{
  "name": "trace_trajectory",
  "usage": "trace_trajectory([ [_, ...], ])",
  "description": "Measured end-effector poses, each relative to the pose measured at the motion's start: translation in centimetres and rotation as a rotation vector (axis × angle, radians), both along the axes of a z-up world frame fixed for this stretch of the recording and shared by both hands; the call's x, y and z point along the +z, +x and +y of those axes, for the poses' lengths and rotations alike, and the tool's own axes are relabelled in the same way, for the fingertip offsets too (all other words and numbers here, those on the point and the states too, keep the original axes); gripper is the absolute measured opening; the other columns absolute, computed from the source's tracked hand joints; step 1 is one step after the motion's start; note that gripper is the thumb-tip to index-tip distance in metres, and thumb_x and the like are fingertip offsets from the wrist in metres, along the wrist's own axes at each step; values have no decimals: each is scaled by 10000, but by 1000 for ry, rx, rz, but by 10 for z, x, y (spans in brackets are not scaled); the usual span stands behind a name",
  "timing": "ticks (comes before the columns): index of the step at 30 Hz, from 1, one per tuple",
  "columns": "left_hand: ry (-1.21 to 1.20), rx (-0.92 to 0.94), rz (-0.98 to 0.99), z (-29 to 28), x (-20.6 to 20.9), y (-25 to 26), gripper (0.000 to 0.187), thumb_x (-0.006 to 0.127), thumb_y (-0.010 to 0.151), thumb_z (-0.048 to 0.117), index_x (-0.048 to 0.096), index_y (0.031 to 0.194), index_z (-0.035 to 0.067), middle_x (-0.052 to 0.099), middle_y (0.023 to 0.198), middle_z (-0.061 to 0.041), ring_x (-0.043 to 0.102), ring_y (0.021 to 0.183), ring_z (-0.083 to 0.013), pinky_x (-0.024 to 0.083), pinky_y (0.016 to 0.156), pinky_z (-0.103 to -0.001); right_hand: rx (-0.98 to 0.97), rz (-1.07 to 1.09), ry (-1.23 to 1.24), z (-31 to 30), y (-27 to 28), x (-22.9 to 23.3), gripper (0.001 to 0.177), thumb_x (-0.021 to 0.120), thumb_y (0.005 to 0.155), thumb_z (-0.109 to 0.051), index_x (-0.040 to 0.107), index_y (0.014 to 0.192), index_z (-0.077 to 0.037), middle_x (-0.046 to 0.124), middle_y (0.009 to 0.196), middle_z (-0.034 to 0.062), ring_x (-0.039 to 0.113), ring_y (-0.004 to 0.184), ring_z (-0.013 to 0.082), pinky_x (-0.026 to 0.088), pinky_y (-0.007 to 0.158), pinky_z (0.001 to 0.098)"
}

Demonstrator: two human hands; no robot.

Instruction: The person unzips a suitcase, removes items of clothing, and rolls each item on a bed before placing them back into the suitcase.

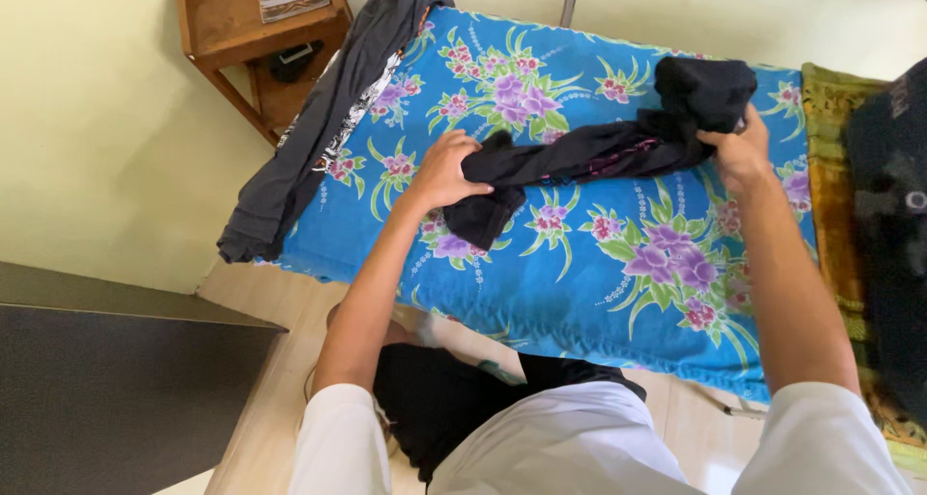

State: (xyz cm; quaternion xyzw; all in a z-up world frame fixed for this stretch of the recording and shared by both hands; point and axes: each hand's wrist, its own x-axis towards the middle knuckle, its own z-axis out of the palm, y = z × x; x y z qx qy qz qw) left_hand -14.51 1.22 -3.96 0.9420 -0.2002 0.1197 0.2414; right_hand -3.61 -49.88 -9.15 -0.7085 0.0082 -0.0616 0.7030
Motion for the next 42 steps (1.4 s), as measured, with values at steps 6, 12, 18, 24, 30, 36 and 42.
trace_trajectory([
  [6, -395, -148, 644, 39, 65, -40, 642, 861, 700, 310, 681, 1256, 45, 761, 1211, -143, 703, 1136, -248, 534, 1002, -364, 161, -160, 373, 12, 23, 62, 722, 581, 888, 256, 451, 1521, -67, 618, 1475, 189, 675, 1341, 372, 584, 1103, 496],
  [12, -600, -288, 563, 82, 63, -63, 867, 848, 670, 145, 508, 1450, -24, 652, 1354, -150, 609, 1237, -196, 468, 1089, -311, 269, -265, 499, 40, 61, 109, 685, 539, 966, 285, 435, 1560, -42, 596, 1553, 238, 667, 1423, 418, 552, 1177, 526],
  [18, -386, -90, 452, 113, 45, -94, 967, 826, 744, 150, 340, 1559, -36, 503, 1520, -167, 498, 1400, -243, 360, 1174, -324, 324, -299, 498, 82, 90, 103, 689, 555, 967, 292, 432, 1563, -31, 601, 1573, 253, 664, 1450, 422, 543, 1205, 518],
  [24, -541, -48, 499, 123, 58, -151, 862, 745, 757, 80, 375, 1535, 83, 549, 1443, -151, 519, 1362, -263, 385, 1135, -341, 320, -221, 511, 108, 94, 85, 642, 580, 939, 279, 441, 1484, -30, 612, 1496, 247, 673, 1387, 421, 547, 1153, 529],
  [30, -641, 96, 167, 154, 26, -178, 530, 697, 861, -8, 593, 1379, 31, 624, 1388, -80, 555, 1320, -186, 401, 1139, -324, 321, -123, 564, 154, 81, 70, 621, 625, 894, 254, 453, 1415, -37, 630, 1409, 232, 690, 1277, 407, 588, 1084, 534],
  [36, -742, 306, 144, 188, -1, -196, 342, 711, 925, 82, 674, 1257, 12, 721, 1160, -10, 632, 1083, -104, 499, 962, -260, 359, -22, 559, 187, 74, 60, 568, 664, 917, 206, 469, 1408, -3, 651, 1344, 222, 722, 1174, 387, 627, 995, 537],
  [42, -796, 454, 109, 195, 12, -198, 272, 702, 963, 81, 701, 1223, 2, 740, 1106, -3, 649, 1022, -106, 514, 904, -265, 271, -24, 606, 224, 117, 57, 701, 692, 866, 201, 356, 1434, -36, 609, 1366, 229, 703, 1194, 381, 620, 1018, 526],
])
